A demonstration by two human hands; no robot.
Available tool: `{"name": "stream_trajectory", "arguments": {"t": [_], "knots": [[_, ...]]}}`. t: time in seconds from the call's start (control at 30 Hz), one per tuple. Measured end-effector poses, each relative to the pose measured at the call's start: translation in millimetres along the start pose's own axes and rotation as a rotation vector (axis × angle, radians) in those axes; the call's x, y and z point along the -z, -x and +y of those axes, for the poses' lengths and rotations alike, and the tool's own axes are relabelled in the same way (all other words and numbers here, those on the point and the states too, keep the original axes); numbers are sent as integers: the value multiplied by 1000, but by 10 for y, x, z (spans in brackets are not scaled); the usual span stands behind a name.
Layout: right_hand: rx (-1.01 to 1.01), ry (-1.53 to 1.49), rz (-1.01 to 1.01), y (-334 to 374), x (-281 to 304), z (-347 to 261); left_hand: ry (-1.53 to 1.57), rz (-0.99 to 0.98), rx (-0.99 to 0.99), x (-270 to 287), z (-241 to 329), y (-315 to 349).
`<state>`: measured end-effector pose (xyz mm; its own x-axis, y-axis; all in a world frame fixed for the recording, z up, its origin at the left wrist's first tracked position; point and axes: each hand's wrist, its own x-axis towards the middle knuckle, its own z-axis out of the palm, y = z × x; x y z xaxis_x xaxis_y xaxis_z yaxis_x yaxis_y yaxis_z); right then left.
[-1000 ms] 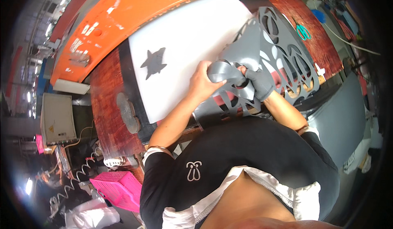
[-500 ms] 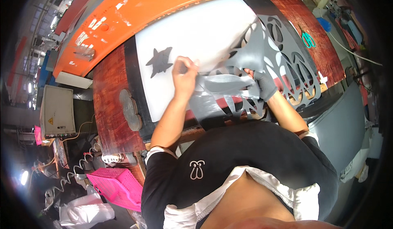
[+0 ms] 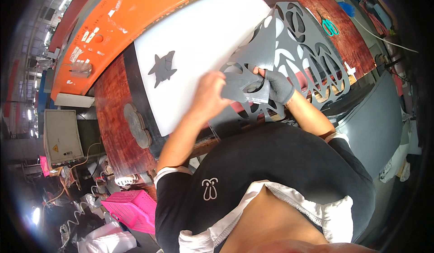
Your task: The person collects cut vinyl pieces from a pink basket and places them into a plastic bag. They then use a squeegee to press a large patterned vinyl sheet onto a backing and peel away the negative material, leaving the design on the backing. The finished sheet is stacked with others.
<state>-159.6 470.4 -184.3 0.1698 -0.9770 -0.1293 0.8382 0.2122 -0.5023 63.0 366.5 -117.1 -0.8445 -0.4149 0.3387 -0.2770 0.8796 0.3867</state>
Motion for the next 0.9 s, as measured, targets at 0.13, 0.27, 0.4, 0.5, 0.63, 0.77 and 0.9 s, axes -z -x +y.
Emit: {"name": "stream_trajectory", "arguments": {"t": [0.13, 0.27, 0.4, 0.5, 0.63, 0.77, 0.9], "knots": [[58, 96, 37, 20, -78, -43, 56, 98, 69, -486, -78, 107], [81, -148, -63, 62, -74, 32, 69, 71, 93, -515, 110, 34], [103, -277, -118, 108, -141, 253, 200, 112, 177, -555, 256, 62], [262, -44, -219, 154, -215, 375, 531, 82, 99, -562, 238, 159], [169, -19, -66, 185, -247, 356, 819, 11, 340, -530, 219, 190], [155, -19, -35, 192, -224, 308, 1084, 94, 343, -472, 258, 118], [120, -111, -65, 204, -207, 345, 1137, 72, 450, -416, 273, 42]]}}
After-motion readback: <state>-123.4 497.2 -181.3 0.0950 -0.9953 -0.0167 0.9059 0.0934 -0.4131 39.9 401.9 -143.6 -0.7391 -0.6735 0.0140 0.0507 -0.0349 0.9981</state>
